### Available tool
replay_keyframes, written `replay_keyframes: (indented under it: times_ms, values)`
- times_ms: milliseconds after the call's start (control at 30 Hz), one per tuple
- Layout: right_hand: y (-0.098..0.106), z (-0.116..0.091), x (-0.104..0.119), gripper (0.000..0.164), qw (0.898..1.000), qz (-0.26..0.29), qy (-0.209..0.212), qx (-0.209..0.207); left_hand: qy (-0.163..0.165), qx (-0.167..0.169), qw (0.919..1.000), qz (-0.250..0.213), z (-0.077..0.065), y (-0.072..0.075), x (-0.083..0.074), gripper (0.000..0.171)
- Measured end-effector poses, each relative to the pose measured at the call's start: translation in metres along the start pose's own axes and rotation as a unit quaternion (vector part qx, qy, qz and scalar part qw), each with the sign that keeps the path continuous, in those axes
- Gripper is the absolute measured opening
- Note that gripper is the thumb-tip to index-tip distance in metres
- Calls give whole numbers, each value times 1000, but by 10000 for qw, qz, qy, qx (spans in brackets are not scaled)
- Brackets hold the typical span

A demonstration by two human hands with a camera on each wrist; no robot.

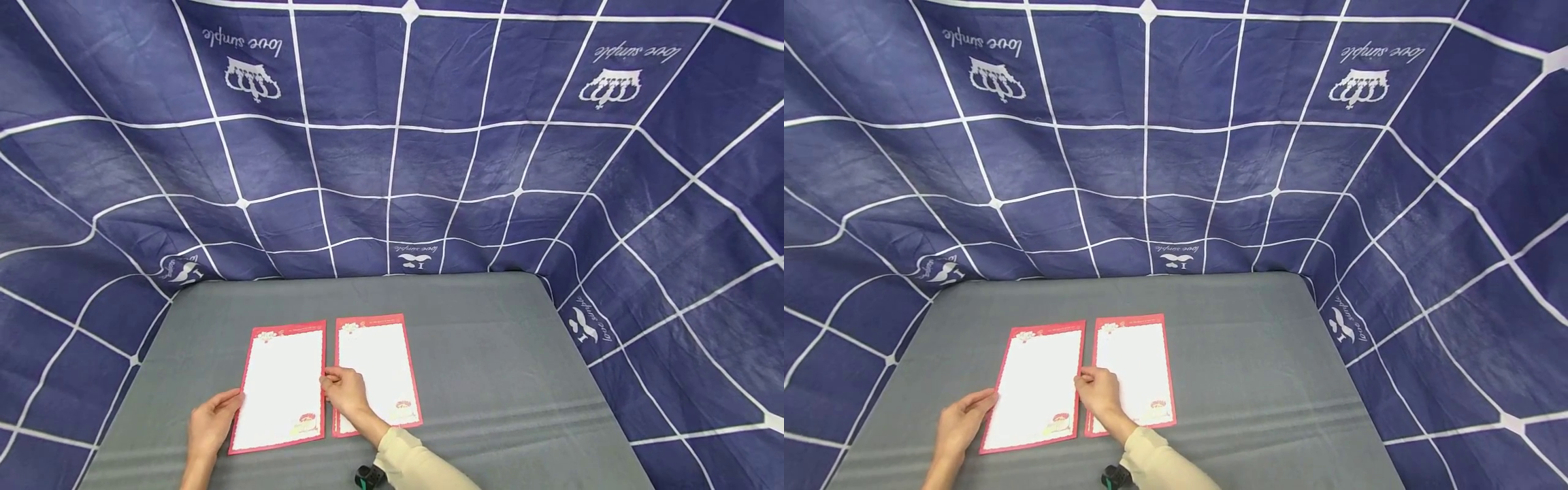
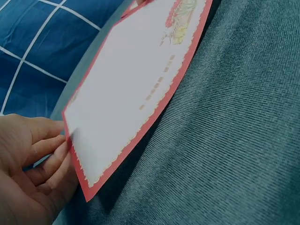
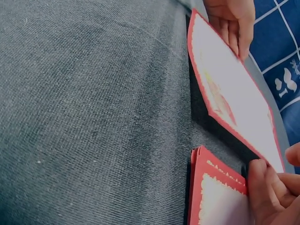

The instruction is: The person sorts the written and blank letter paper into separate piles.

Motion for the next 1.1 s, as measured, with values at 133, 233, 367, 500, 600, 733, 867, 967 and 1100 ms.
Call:
replay_keyframes:
  times_ms: [133,233,367,500,600,733,867,967,1100]
  values:
    - [0,0,2,25,9994,-316,117,82,-371,-213,9980,462,-1,2,-3,38]
    - [0,-1,3,25,9987,-451,223,76,-463,-238,9969,591,-2,1,-5,38]
    - [0,-2,3,24,9971,-667,363,38,-521,-268,9959,690,-3,-1,-5,37]
    - [-1,-1,1,23,9934,-998,557,45,-529,-316,9952,754,-3,-1,-4,38]
    - [0,-1,1,23,9898,-1203,755,84,-517,-307,9951,785,-3,-1,-4,40]
    - [1,0,2,23,9824,-1538,1045,194,-563,-329,9947,797,-5,-2,-5,40]
    - [0,0,2,26,9675,-2066,1426,309,-659,-439,9936,804,-7,-4,-6,39]
    - [-1,1,3,26,9568,-2377,1639,351,-782,-549,9917,862,-9,-6,-6,38]
    - [-2,0,5,28,9490,-2617,1702,436,-924,-654,9891,944,-12,-7,-5,39]
Point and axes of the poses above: each hand's wrist, its own z-axis towards the middle knuckle, its own y-axis out of the back of the hand, x = y × z, the point moved 2 cm from there along z, towards the middle knuckle, and after that the axes turned 8 degrees about -x, right-handed, at the moved point
